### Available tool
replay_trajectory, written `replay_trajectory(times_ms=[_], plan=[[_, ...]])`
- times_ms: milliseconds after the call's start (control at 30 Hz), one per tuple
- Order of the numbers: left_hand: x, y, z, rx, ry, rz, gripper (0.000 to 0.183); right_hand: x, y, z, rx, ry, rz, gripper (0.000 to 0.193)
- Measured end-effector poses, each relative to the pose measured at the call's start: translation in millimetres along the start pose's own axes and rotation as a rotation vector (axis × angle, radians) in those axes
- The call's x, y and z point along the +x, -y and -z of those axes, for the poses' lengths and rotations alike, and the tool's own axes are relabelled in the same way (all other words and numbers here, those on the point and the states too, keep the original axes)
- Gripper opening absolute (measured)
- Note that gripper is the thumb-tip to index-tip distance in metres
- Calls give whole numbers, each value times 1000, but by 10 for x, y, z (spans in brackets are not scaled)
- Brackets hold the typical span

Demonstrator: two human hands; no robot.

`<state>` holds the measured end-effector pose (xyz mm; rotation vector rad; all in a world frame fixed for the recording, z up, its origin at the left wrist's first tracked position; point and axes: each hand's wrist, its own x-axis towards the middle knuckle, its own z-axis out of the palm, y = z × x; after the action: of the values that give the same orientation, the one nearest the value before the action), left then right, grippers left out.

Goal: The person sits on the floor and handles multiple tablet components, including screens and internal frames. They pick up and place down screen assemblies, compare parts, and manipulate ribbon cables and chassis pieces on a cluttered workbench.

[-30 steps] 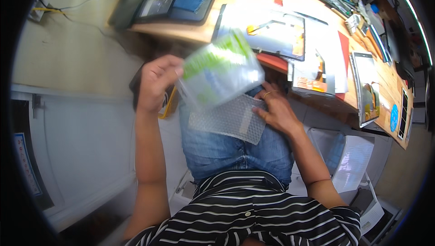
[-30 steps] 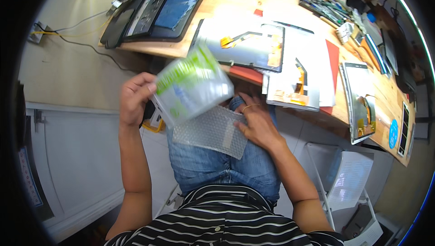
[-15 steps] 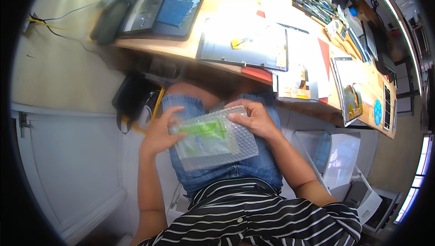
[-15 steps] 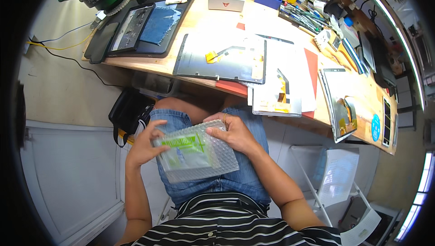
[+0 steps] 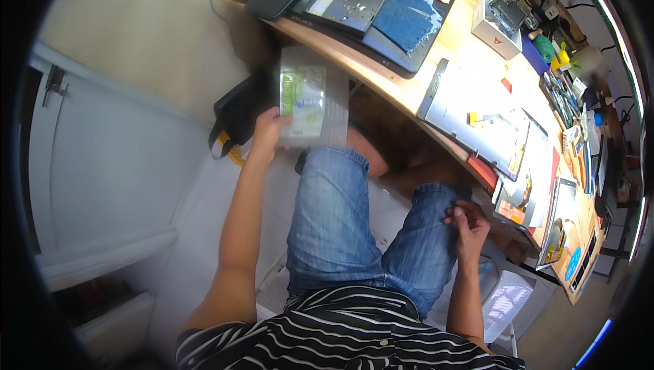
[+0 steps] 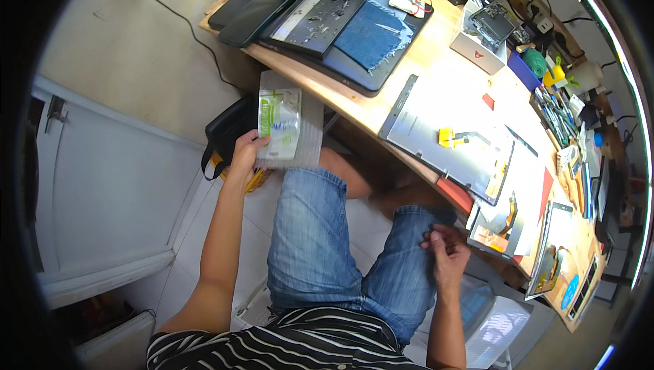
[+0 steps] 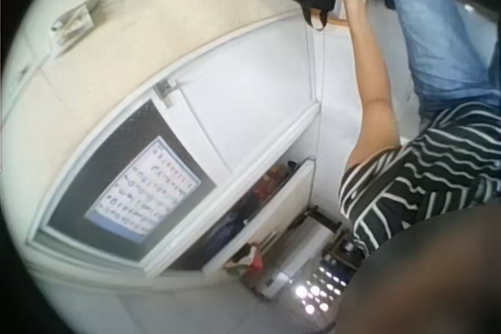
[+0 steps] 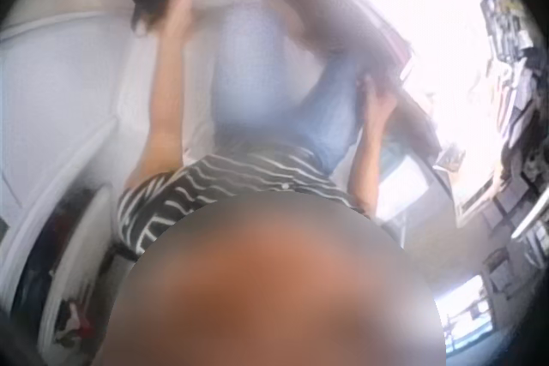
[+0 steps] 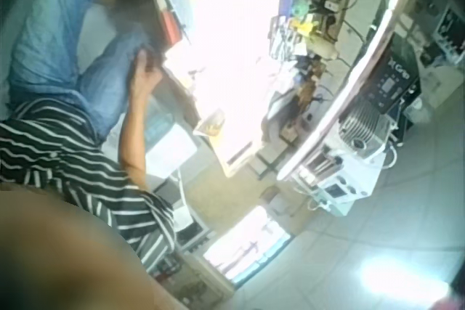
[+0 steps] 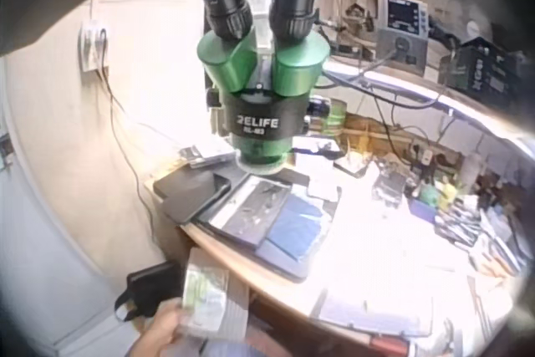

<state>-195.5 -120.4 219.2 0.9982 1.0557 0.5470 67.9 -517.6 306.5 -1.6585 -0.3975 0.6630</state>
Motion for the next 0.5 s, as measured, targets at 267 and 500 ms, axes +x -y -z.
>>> replay_trajectory(times_ms=[267,500], plan=[[1881,887,-207,96,-297,59,39,-52,-139,-162,-288,-109,-2,17],[2509,1314,-89,1058,-399,-21,43,43,-121,-186,-364,-135,45,15]])
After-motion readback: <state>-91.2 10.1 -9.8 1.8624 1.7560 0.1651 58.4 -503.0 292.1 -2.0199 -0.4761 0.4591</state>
